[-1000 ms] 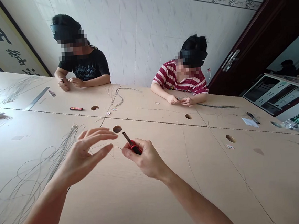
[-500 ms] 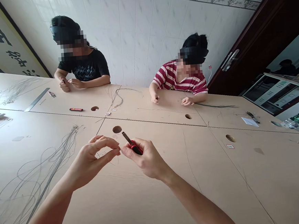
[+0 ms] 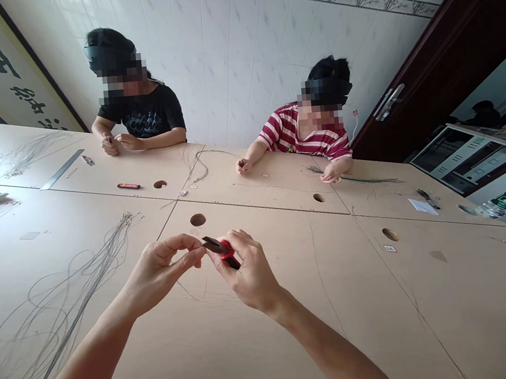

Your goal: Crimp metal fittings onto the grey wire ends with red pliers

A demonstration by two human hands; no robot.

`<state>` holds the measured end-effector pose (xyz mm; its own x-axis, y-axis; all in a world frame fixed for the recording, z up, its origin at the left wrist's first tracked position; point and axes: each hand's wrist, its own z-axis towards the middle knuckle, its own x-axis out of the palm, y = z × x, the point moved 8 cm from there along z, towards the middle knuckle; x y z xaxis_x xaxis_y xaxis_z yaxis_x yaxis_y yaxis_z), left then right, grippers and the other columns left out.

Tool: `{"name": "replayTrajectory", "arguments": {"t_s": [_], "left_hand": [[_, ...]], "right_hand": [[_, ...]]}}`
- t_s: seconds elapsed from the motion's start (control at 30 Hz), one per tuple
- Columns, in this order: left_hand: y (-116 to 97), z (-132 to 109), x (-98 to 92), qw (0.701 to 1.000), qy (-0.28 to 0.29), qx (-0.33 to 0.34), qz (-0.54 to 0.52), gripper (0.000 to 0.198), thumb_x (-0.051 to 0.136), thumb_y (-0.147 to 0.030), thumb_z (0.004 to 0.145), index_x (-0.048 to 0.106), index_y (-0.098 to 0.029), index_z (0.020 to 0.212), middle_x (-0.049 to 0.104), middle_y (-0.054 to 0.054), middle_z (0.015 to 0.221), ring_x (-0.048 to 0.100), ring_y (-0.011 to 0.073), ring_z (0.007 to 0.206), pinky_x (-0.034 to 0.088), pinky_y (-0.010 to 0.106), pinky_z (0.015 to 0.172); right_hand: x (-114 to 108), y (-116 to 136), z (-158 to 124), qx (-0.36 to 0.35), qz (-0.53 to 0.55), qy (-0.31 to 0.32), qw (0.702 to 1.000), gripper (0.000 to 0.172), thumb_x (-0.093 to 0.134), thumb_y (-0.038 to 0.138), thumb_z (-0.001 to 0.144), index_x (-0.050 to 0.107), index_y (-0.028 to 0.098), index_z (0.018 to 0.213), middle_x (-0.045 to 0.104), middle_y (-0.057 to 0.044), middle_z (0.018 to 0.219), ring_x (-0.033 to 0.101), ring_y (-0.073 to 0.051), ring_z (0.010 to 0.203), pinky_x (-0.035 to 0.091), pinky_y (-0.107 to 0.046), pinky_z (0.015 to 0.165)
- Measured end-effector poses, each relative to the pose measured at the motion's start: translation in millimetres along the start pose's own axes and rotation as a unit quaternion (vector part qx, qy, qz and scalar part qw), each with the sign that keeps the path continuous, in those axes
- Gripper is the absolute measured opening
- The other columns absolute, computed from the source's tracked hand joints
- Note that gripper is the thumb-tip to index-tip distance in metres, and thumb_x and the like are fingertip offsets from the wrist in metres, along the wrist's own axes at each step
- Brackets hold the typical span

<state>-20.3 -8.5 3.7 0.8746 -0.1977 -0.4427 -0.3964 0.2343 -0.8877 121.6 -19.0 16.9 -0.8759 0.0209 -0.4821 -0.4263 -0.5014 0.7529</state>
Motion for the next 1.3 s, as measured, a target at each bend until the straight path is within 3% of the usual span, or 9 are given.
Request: {"name": "replayTrajectory", "arguments": {"t_s": [0.3, 0.4, 0.67, 0.8, 1.1, 1.3], "left_hand": [[0, -2, -3.9, 1.0, -0.022, 0.0, 0.018, 0.013, 0.056, -0.031, 0.085, 0.068, -0.026, 0.086, 0.068, 0.0, 0.084, 0.06, 0.0197, 0.089, 0.047, 0.031, 0.075], [-5, -4, -4.6, 0.998, -0.042, 0.013, 0.051, 0.011, 0.057, -0.031, 0.083, 0.067, -0.027, 0.082, 0.068, 0.0, 0.086, 0.058, 0.0219, 0.095, 0.047, 0.034, 0.08], [-15, -2, 0.0, 0.992, -0.058, 0.051, 0.098, 0.012, 0.054, -0.026, 0.083, 0.06, -0.024, 0.073, 0.065, -0.002, 0.077, 0.056, 0.0183, 0.085, 0.038, 0.042, 0.098], [-15, -2, 0.9, 0.991, -0.059, 0.05, 0.106, 0.013, 0.053, -0.026, 0.083, 0.059, -0.024, 0.071, 0.065, -0.002, 0.076, 0.055, 0.0186, 0.084, 0.039, 0.042, 0.096], [-4, -2, 0.5, 0.996, -0.056, -0.013, 0.074, 0.012, 0.056, -0.029, 0.081, 0.063, -0.024, 0.073, 0.066, 0.001, 0.08, 0.055, 0.0233, 0.094, 0.046, 0.036, 0.082], [-4, -2, 3.0, 0.997, -0.05, -0.008, 0.064, 0.013, 0.057, -0.031, 0.083, 0.066, -0.025, 0.075, 0.067, 0.001, 0.08, 0.057, 0.0222, 0.092, 0.046, 0.032, 0.075]], "right_hand": [[4, -12, -4, 0.092, 0.044, 0.052, 0.993, 0.022, 0.053, 0.036, 0.092, 0.051, 0.021, 0.076, 0.044, 0.003, 0.068, 0.041, -0.011, 0.063, 0.038, -0.023, 0.061], [5, -12, -3, 0.097, 0.048, 0.056, 0.993, 0.023, 0.053, 0.037, 0.092, 0.052, 0.02, 0.077, 0.045, 0.003, 0.069, 0.041, -0.011, 0.064, 0.038, -0.023, 0.062], [7, -13, -4, 0.079, 0.026, 0.054, 0.995, 0.023, 0.051, 0.037, 0.093, 0.051, 0.021, 0.078, 0.049, 0.002, 0.072, 0.044, -0.012, 0.065, 0.04, -0.024, 0.063], [8, -12, -3, 0.073, 0.015, 0.053, 0.996, 0.021, 0.05, 0.036, 0.093, 0.051, 0.021, 0.078, 0.05, 0.001, 0.071, 0.046, -0.012, 0.066, 0.04, -0.024, 0.061], [8, -16, -7, 0.132, 0.085, 0.058, 0.986, 0.025, 0.054, 0.041, 0.091, 0.052, 0.02, 0.076, 0.048, 0.003, 0.069, 0.042, -0.011, 0.063, 0.039, -0.024, 0.061], [6, -16, -7, 0.135, 0.088, 0.052, 0.986, 0.026, 0.054, 0.039, 0.091, 0.05, 0.02, 0.073, 0.041, 0.004, 0.066, 0.037, -0.01, 0.061, 0.035, -0.024, 0.057]]}}
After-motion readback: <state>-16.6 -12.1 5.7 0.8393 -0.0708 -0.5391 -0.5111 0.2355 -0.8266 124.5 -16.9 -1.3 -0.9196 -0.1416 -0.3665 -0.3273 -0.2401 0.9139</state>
